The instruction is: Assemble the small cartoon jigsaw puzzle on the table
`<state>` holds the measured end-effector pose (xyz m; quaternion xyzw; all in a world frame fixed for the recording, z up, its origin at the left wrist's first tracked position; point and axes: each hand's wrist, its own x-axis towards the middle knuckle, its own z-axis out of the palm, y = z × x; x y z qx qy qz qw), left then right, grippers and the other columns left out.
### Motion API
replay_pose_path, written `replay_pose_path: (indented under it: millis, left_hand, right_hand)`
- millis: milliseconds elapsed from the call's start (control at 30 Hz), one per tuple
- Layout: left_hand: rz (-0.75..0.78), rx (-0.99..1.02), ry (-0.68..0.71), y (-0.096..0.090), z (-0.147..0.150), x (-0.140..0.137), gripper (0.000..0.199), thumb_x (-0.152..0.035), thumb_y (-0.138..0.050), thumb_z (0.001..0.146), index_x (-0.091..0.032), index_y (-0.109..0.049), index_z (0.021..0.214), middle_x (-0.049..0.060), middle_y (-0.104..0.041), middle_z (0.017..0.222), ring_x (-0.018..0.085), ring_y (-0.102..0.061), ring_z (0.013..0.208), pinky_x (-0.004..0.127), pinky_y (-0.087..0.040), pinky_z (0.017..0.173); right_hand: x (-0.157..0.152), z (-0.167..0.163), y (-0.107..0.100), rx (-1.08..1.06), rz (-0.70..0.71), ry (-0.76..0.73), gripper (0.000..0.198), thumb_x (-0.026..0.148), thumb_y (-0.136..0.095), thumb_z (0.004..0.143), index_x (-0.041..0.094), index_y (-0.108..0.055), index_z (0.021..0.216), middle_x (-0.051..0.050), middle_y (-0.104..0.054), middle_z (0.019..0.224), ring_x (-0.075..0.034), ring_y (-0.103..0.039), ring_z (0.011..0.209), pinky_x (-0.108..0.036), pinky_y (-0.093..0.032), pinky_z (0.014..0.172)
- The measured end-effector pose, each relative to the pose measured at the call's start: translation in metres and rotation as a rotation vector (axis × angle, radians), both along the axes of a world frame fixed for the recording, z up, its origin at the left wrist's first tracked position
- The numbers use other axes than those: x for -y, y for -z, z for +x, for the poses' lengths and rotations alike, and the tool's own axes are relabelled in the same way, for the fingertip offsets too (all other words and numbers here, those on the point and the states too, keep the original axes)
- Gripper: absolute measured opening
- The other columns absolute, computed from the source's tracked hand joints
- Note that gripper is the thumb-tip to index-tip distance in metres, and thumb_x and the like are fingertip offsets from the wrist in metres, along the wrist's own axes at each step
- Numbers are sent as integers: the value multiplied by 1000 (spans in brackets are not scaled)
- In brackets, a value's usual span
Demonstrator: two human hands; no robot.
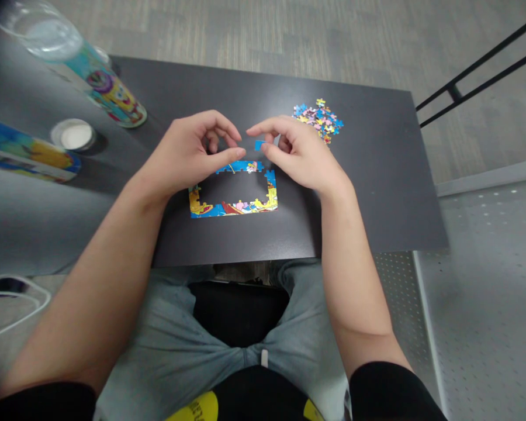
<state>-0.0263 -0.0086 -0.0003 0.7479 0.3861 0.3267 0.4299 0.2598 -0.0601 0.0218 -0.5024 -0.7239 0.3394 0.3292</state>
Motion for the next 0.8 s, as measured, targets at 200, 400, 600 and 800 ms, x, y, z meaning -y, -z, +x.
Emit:
replay_pose_path:
  millis: [200,400,600,800]
  left_hand:
    - [98,-113,59,9,-6,-9,29,-45,-114,88,-34,-90,101,8,-85,102,35,-79,106,47,-66,88]
    - [91,-108,54,11,-4,-8,37,-54,-117,85,-34,-89,98,7,-82,97,34,-78,103,45,-63,85]
    - [131,-220,49,4,-3,-4,39,-59,-111,91,-32,-86,103,6,-83,101,32,-77,100,43,-61,84]
    - [134,-299,38,-3,-1,0,29,-41,-108,93,-30,-86,107,6,-85,107,30,-78,99,43,-60,88]
  right_hand:
    - [-1,20,7,-66,-83,22,19,40,-103,101,31,-90,112,-4,-79,98,-24,-58,80,-45,-43,72]
    - [-3,23,9,-117,-273,-29,34,51,-113,92,34,-85,101,-5,-85,92,-29,-68,88,-53,-50,83]
    - [-2,18,5,-105,-291,-22,40,57,-117,86,38,-83,93,-6,-84,93,-31,-68,87,-54,-56,78]
    - [-2,20,7,-73,-265,-16,41,61,-116,88,34,-85,95,-5,-81,89,-27,-61,81,-47,-50,70]
